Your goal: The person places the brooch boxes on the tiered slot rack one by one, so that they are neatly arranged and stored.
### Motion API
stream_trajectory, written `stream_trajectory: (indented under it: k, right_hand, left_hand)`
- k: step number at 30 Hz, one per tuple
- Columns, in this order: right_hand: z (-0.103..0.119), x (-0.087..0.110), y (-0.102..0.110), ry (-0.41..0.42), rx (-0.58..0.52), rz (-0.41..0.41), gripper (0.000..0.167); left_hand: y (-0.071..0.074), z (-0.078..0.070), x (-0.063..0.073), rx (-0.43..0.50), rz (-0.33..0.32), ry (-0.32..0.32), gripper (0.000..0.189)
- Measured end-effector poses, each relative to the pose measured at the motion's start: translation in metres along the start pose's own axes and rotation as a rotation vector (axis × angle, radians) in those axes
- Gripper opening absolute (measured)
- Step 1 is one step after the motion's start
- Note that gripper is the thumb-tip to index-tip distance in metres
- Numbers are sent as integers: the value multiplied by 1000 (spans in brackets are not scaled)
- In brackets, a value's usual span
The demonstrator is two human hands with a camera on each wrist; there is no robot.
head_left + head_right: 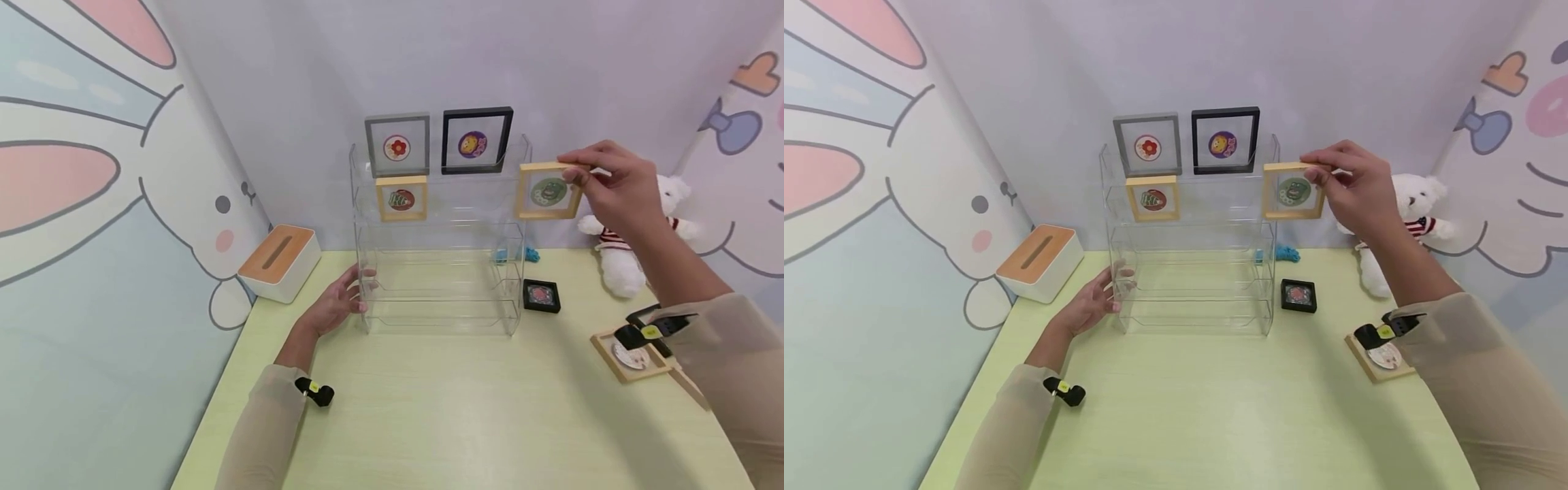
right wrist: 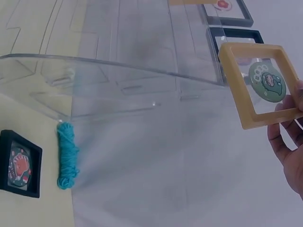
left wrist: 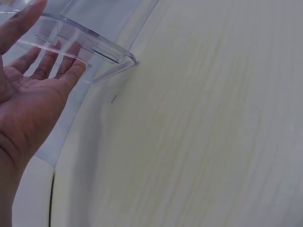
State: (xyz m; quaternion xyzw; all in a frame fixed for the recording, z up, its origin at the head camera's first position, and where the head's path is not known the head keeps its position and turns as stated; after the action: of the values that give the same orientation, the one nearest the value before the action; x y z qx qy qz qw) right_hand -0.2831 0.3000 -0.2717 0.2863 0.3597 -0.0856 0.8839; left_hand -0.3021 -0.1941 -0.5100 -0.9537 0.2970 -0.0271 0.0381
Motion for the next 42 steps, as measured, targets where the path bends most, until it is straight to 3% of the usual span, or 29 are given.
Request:
stream_trajectory:
  k: [8, 13, 18, 22, 28, 42]
  right_hand:
    - [28, -21, -38, 69, -22, 44, 24]
    - [37, -31, -61, 59, -19, 74, 24]
    - [39, -37, -81, 35, 38, 107, 24]
    - [37, -38, -93, 75, 106, 139, 24]
    - [33, -34, -105, 163, 149, 181, 24]
    - [16, -32, -109, 80, 169, 271, 32]
  left_hand:
    - [-2, -3, 2, -4, 4, -2, 98]
    - [-2, -2, 2, 2, 4, -9, 99]
    - [-1, 0, 1, -6, 12, -18, 99]
    - [0, 1, 1, -16, 11, -16, 99]
    - [-1, -2, 1, -17, 4, -8, 100]
    - [-2, -3, 2, -4, 6, -1, 103]
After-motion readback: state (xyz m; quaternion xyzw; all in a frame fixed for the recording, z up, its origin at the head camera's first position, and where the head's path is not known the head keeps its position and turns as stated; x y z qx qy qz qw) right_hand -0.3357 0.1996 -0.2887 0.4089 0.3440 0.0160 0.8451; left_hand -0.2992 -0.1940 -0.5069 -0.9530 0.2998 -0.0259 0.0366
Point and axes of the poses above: each hand's wrist, its own x-axis away from the middle knuckle, its own y-axis out of the back of the hand, z = x × y, the point moved 3 cm from there along -x, towards the middle knuckle, and after that the axes turned 2 degrees about y, right-handed, at the moved point
